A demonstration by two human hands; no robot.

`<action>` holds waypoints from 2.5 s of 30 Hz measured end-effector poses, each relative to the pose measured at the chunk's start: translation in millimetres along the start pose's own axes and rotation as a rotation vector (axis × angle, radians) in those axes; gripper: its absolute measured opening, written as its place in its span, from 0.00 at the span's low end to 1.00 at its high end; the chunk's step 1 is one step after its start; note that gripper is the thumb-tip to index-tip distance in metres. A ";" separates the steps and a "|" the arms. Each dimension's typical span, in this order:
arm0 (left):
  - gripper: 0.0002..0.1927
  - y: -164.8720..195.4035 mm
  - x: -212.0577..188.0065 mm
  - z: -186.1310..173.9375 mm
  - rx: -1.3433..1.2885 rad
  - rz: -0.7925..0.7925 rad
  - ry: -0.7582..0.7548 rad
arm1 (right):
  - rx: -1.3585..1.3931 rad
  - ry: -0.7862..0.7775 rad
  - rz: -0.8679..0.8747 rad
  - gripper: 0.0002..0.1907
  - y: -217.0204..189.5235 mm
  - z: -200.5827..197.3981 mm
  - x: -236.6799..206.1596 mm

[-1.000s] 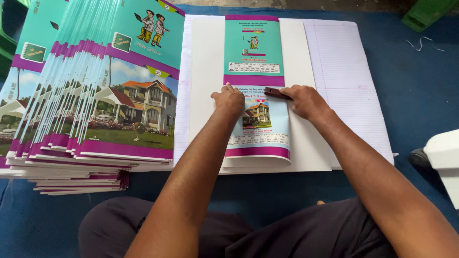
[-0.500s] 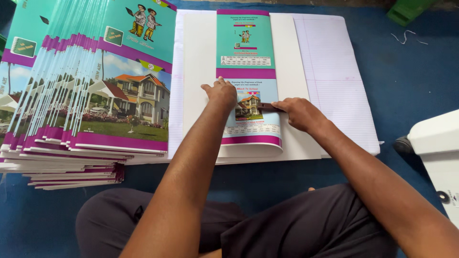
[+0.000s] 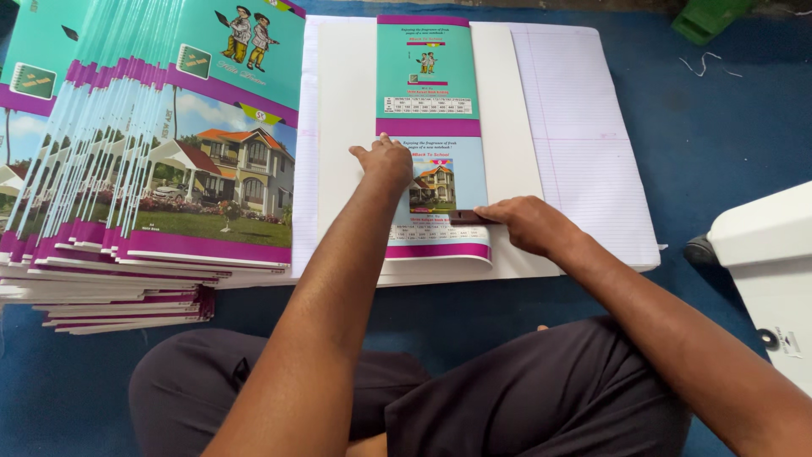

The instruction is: The person sits on the floor and repeatedly folds a printed cover sheet around a stack of blank pages, then uses a small rectangular tool to press and crease the spine. The person repeats this process for multiple book units.

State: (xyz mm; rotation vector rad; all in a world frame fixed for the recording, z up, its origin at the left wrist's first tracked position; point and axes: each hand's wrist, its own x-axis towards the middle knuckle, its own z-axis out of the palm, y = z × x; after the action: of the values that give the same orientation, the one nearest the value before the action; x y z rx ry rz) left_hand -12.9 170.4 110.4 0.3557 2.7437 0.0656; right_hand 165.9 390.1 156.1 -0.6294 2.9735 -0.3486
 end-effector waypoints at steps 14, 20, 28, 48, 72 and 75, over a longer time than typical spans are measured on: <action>0.39 -6.0 9.5 8.7 -0.016 -0.016 0.034 | -0.051 -0.087 -0.154 0.31 -2.8 12.6 -17.6; 0.41 -5.5 1.2 5.8 -0.030 -0.020 0.020 | -0.090 -0.115 -0.161 0.30 -0.5 16.7 -16.3; 0.26 -9.8 5.2 15.6 -0.056 -0.032 0.132 | -0.102 -0.153 -0.151 0.28 5.6 24.7 -16.8; 0.12 -41.0 -12.9 42.5 -0.116 0.090 0.456 | 0.120 -0.054 -0.013 0.29 2.0 4.4 -14.4; 0.30 70.1 -54.7 27.5 -0.236 0.166 0.473 | 0.136 0.292 0.816 0.33 90.0 -8.3 -21.6; 0.41 83.1 -70.6 22.8 -0.218 0.131 0.362 | 0.127 0.282 0.865 0.32 103.9 -2.1 -25.8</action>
State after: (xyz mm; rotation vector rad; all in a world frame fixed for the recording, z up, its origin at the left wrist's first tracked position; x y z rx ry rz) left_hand 78.7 232.7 122.0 0.5032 3.0217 0.5048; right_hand 148.7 493.4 134.2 0.7690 3.0689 -0.5534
